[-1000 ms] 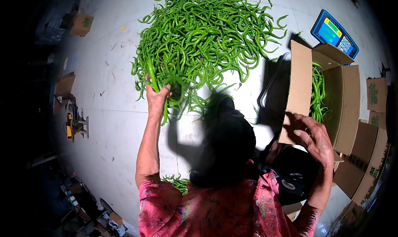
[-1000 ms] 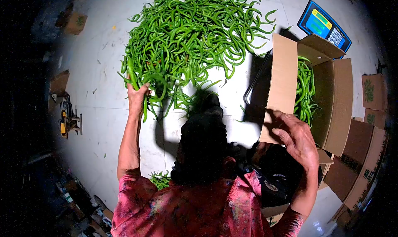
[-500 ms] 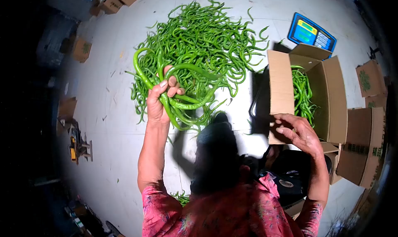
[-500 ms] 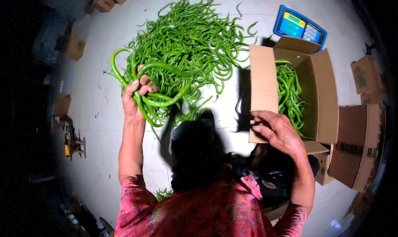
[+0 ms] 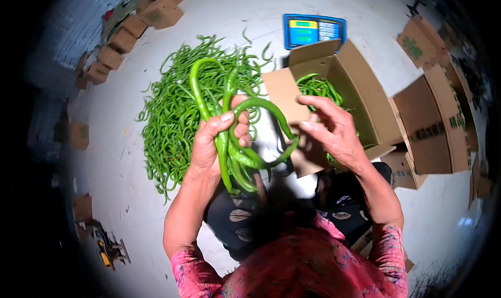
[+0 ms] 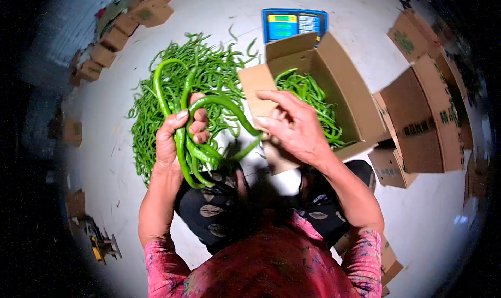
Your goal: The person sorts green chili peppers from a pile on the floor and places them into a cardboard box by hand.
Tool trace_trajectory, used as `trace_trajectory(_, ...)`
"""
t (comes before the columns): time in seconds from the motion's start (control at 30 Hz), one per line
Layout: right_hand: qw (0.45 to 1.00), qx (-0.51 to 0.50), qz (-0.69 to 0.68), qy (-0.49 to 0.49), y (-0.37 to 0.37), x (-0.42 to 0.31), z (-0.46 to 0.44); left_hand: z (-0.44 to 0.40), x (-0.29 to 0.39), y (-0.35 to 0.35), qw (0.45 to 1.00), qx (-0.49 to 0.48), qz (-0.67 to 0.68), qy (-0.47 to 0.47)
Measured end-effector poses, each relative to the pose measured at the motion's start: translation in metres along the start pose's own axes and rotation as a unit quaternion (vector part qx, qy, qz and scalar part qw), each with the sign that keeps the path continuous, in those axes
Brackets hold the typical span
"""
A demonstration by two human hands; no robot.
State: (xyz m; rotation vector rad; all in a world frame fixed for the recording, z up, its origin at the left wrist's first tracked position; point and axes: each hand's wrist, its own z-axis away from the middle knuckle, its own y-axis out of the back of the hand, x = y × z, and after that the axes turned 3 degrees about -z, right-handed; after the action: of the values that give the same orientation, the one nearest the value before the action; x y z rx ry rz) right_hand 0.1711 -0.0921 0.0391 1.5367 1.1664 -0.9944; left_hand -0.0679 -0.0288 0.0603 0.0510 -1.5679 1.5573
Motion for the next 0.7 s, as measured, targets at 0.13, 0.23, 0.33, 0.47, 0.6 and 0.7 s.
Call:
trace_trajectory(0.13, 0.978, -0.141, -0.107, -0.114, 0.012, 0.006, 0.002, -0.013, -0.024, -0.017, 0.993, -0.034, -0.103, 0.046)
trace_trajectory(0.23, 0.966, -0.102, -0.173, -0.165, 0.023, 0.003, 0.004, -0.023, -0.029, -0.026, 0.985, 0.052, -0.158, 0.031)
trace_trajectory(0.33, 0.970, -0.049, -0.152, -0.182, 0.037, 0.003, 0.003, -0.034, -0.038, -0.008, 0.986, 0.123, -0.111, 0.019)
trace_trajectory(0.47, 0.972, 0.015, -0.165, -0.166, 0.063, 0.015, 0.000, -0.038, -0.048, 0.033, 0.997, 0.036, -0.017, 0.064)
trace_trajectory(0.6, 0.948, 0.110, -0.261, -0.147, 0.083, 0.030, -0.009, -0.037, -0.046, 0.027, 0.996, 0.061, -0.008, 0.064)
trace_trajectory(0.7, 0.946, 0.137, -0.262, -0.137, 0.088, 0.032, -0.012, -0.039, -0.047, 0.028, 0.995, 0.068, -0.014, 0.064)
